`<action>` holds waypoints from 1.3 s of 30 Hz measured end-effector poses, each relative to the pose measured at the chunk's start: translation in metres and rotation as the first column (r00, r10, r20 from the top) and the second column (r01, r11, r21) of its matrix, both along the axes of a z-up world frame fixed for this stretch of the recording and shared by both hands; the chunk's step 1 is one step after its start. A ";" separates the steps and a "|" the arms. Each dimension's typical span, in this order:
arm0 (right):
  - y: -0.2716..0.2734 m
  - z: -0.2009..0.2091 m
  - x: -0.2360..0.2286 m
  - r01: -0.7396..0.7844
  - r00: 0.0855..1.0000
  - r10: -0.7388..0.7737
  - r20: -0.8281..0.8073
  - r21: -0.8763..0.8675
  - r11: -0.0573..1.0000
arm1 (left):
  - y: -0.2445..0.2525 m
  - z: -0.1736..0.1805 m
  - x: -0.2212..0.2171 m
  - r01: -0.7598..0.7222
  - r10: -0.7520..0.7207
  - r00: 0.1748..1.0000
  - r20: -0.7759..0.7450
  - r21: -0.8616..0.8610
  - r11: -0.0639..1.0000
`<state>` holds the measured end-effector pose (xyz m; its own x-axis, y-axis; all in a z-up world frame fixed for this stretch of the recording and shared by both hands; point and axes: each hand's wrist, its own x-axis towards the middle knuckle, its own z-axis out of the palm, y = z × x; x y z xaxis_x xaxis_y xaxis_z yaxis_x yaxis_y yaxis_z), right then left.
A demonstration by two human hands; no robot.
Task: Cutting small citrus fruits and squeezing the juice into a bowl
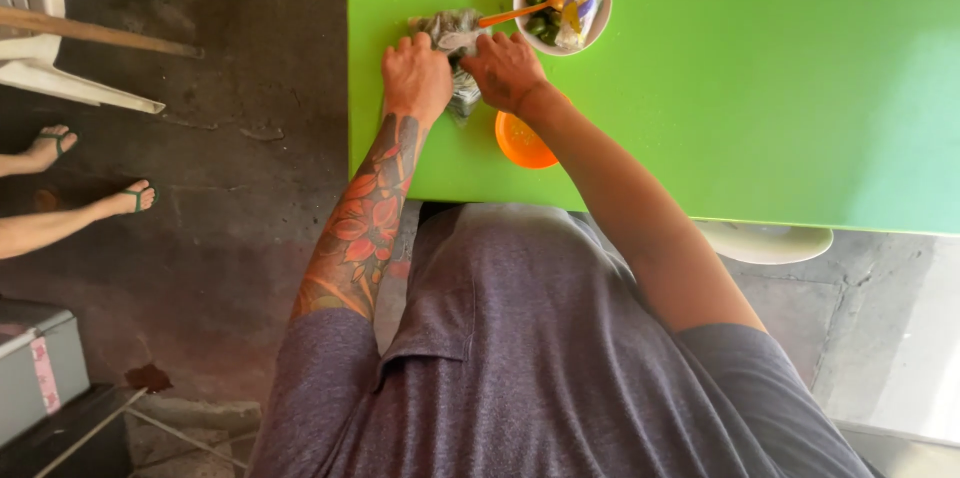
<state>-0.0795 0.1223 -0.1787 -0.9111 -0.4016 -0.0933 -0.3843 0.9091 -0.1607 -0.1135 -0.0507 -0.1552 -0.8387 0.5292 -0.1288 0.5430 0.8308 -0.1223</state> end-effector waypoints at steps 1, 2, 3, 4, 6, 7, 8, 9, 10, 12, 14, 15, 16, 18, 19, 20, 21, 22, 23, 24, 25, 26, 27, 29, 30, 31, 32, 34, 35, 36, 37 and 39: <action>-0.001 0.011 -0.001 -0.011 1.000 0.011 0.003 0.004 1.000 | 0.000 -0.005 0.000 -0.011 0.011 1.000 0.003 0.004 1.000; -0.002 0.021 -0.002 -0.028 0.999 0.026 0.032 0.086 0.996 | -0.001 -0.010 -0.001 0.011 -0.012 0.999 -0.037 -0.026 1.000; -0.003 0.032 -0.003 -0.046 0.998 0.036 0.060 0.167 0.985 | -0.001 -0.014 -0.002 0.034 -0.038 0.996 -0.077 -0.057 0.998; 0.000 0.034 0.000 -0.054 0.997 0.044 0.062 0.171 0.984 | -0.004 -0.007 -0.002 0.026 -0.030 0.997 -0.076 -0.053 0.998; 0.006 0.038 0.007 -0.096 0.995 0.096 0.010 0.177 0.980 | -0.007 0.008 -0.003 0.032 -0.033 0.999 -0.003 -0.135 0.990; 0.009 0.034 0.011 -0.096 0.995 0.096 0.010 0.181 0.979 | -0.013 0.003 -0.006 0.032 -0.033 0.999 -0.004 -0.130 0.991; 0.013 0.029 0.015 -0.088 0.994 0.097 -0.056 0.145 0.986 | -0.018 -0.002 -0.009 0.027 -0.032 0.998 -0.062 -0.079 0.997; 0.017 0.024 0.019 -0.080 0.988 0.093 -0.123 0.107 0.991 | -0.022 -0.008 -0.012 0.027 -0.030 0.992 -0.120 -0.028 0.999; 0.017 0.027 0.021 -0.077 0.988 0.091 -0.124 0.110 0.991 | -0.024 -0.008 -0.015 0.029 -0.032 0.992 -0.121 -0.025 0.999; 0.016 0.032 0.027 -0.038 0.997 0.046 -0.058 0.121 0.992 | -0.028 -0.010 -0.017 -0.001 0.005 0.989 -0.149 0.023 1.000; 0.018 0.019 0.032 -0.010 0.992 0.019 -0.125 0.076 0.997 | -0.028 -0.010 -0.019 -0.003 0.021 0.979 -0.202 0.088 0.996; 0.019 0.013 0.033 0.012 0.982 -0.007 -0.191 0.026 1.000 | -0.028 -0.010 -0.021 -0.006 0.044 0.966 -0.254 0.149 0.989; 0.018 0.014 0.034 0.016 0.982 -0.010 -0.191 0.028 0.999 | -0.027 -0.007 -0.022 -0.002 0.041 0.966 -0.254 0.150 0.989; 0.017 0.017 0.037 0.046 0.985 -0.041 -0.166 0.028 0.999 | -0.026 -0.003 -0.022 -0.045 0.088 0.974 -0.208 0.204 0.978; 0.016 0.018 0.038 0.048 0.986 -0.042 -0.164 0.028 0.998 | -0.025 -0.002 -0.021 -0.044 0.087 0.975 -0.206 0.203 0.978; 0.016 0.018 0.038 0.085 0.989 -0.086 -0.123 -0.012 0.996 | -0.023 0.000 -0.021 -0.007 0.052 0.984 -0.170 0.258 0.966; 0.015 0.019 0.038 0.124 0.988 -0.128 -0.082 -0.049 0.991 | -0.022 0.001 -0.020 0.028 0.016 0.991 -0.136 0.313 0.949; 0.015 0.018 0.039 0.125 0.988 -0.129 -0.082 -0.049 0.991 | -0.021 -0.002 -0.017 0.029 0.015 0.991 -0.136 0.313 0.949; 0.016 0.017 0.039 0.128 0.988 -0.134 -0.076 -0.078 0.989 | -0.020 -0.004 -0.015 0.089 -0.057 0.993 -0.106 0.325 0.941; 0.016 0.017 0.039 0.132 0.988 -0.140 -0.070 -0.107 0.986 | -0.018 -0.007 -0.014 0.147 -0.128 0.989 -0.077 0.339 0.929; 0.016 0.018 0.039 0.133 0.988 -0.141 -0.069 -0.109 0.985 | -0.018 -0.004 -0.010 0.148 -0.130 0.989 -0.077 0.338 0.930; 0.015 0.020 0.038 0.128 0.991 -0.132 -0.024 -0.118 0.985 | -0.017 -0.001 -0.006 0.186 -0.179 0.983 -0.053 0.314 0.931; 0.016 0.021 0.038 0.125 0.992 -0.124 0.020 -0.127 0.984 | -0.015 0.002 -0.002 0.226 -0.228 0.973 -0.028 0.292 0.929; 0.016 0.020 0.039 0.109 0.994 -0.107 0.025 -0.133 0.985 | -0.011 0.000 0.002 0.213 -0.220 0.975 -0.006 0.282 0.935; 0.016 0.019 0.039 0.090 0.996 -0.087 0.031 -0.139 0.986 | -0.008 -0.001 0.004 0.197 -0.209 0.978 0.015 0.273 0.942; 0.016 0.016 0.039 0.091 0.996 -0.088 0.031 -0.140 0.986 | -0.005 -0.003 0.005 0.198 -0.210 0.978 0.015 0.272 0.942; 0.016 0.014 0.038 0.083 0.995 -0.076 0.057 -0.128 0.988 | -0.003 -0.005 0.006 0.163 -0.173 0.985 0.020 0.243 0.956; 0.014 0.012 0.039 0.074 0.994 -0.065 0.086 -0.117 0.990 | 0.002 -0.012 0.006 0.127 -0.135 0.990 0.026 0.212 0.969; 0.013 0.013 0.038 0.098 0.990 -0.085 0.111 -0.113 0.989 | 0.004 -0.016 0.006 0.125 -0.127 0.992 -0.002 0.210 0.970; 0.011 0.013 0.038 0.121 0.985 -0.106 0.137 -0.107 0.987 | 0.006 -0.021 0.005 0.123 -0.119 0.992 -0.029 0.209 0.970; 0.010 0.018 0.038 0.120 0.985 -0.105 0.137 -0.108 0.987 | 0.006 -0.020 0.006 0.122 -0.118 0.993 -0.029 0.208 0.970; 0.010 0.027 0.037 0.221 0.955 -0.171 0.241 -0.200 0.954 | 0.007 -0.017 0.007 0.136 -0.119 0.990 -0.079 0.279 0.950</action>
<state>-0.0430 0.1319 -0.1513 -0.9410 -0.2503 -0.2277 -0.1345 0.8942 -0.4271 -0.1063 -0.0433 -0.1727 -0.7632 0.6397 0.0906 0.6457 0.7601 0.0725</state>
